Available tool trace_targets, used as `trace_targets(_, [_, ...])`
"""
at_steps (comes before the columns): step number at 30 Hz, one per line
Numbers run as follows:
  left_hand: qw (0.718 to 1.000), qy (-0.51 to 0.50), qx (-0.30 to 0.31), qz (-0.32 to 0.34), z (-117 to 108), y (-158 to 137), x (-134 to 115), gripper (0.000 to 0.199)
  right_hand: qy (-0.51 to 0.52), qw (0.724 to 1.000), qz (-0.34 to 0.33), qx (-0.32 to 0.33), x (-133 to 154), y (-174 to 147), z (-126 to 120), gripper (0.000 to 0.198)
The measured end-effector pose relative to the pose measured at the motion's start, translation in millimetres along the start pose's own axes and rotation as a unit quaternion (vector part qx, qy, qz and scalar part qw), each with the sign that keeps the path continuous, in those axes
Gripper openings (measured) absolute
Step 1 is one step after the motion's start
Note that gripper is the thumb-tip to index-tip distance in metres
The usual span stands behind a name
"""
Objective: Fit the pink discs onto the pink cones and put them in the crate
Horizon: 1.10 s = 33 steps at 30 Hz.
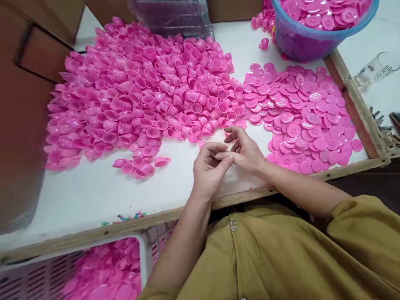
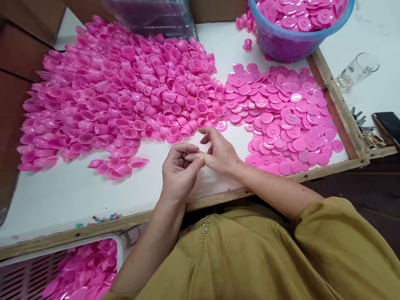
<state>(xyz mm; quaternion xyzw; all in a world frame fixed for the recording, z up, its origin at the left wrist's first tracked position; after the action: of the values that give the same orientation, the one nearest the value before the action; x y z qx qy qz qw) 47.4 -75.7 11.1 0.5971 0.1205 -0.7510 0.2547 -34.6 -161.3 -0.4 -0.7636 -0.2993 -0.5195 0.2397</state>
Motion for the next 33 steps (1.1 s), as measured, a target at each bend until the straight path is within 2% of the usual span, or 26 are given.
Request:
trace_targets(3, [0.997,0.075,0.004,0.026,0.9,-1.6,-7.3,0.025,-0.086,0.995,-0.051,-0.028,5.6,-1.0,-5.8,0.054])
trace_targets(6, [0.976,0.201,0.040,0.074,7.6,-8.0,-22.0,0.018,-0.162,0.983,-0.081,-0.019,10.6,-3.0,-7.7,0.051])
trace_targets(8, [0.955,0.274,0.063,0.098,7.2,-12.9,-30.3,0.017,-0.214,0.971,-0.105,0.001,17.5,-7.0,-14.0,0.041])
trace_targets(10, [0.941,0.321,0.056,0.091,-5.5,-14.1,-34.5,0.018,-0.280,0.953,-0.119,0.014,22.3,-12.9,-31.1,0.025])
trace_targets(12, [0.934,0.350,0.024,0.072,-25.2,-11.4,-37.8,0.021,-0.373,0.922,-0.099,0.012,18.4,-18.4,-59.6,0.013])
trace_targets(15, [0.925,0.375,0.011,0.064,-37.9,-1.3,-41.3,0.020,-0.533,0.845,-0.041,0.017,-0.7,-24.4,-102.9,0.015])
trace_targets(17, [0.916,0.393,0.037,0.071,-26.9,10.3,-38.7,0.019,-0.595,0.802,-0.032,0.037,-12.5,-26.5,-116.6,0.016])
trace_targets(20, [0.891,0.444,0.073,0.066,2.9,33.9,-24.1,0.021,-0.625,0.778,-0.038,0.053,-21.2,-25.1,-119.2,0.015])
trace_targets(24, [0.834,0.537,0.122,0.025,32.9,59.6,4.5,0.018,-0.610,0.788,-0.050,0.061,-20.0,-18.5,-115.2,0.009])
trace_targets(26, [0.822,0.551,0.142,0.015,36.3,61.6,11.6,0.016,-0.590,0.802,-0.067,0.070,-15.4,-15.3,-114.5,0.005])
trace_targets(28, [0.836,0.530,0.140,0.024,31.6,55.7,8.7,0.016,-0.565,0.817,-0.085,0.079,-9.1,-12.6,-114.5,0.004])
trace_targets(30, [0.867,0.482,0.122,0.027,19.8,42.6,1.5,0.018,-0.534,0.838,-0.080,0.078,-3.8,-9.4,-115.6,0.011])
trace_targets(33, [0.903,0.416,0.103,0.002,-0.3,14.1,-4.4,0.018,-0.434,0.898,-0.041,0.059,1.3,-4.9,-110.5,0.012])
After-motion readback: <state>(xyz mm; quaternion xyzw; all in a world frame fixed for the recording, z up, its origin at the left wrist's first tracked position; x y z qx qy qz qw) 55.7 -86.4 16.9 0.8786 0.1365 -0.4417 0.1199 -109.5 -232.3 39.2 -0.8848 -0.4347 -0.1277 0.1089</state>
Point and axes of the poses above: each hand's wrist, its own y-axis towards the middle knuckle, its own z-axis out of the palm, x = y × z, the point moved 9 cm from there along y, towards the middle knuckle, and after that the axes turned 13 degrees about -y, right-handed, at the moved point
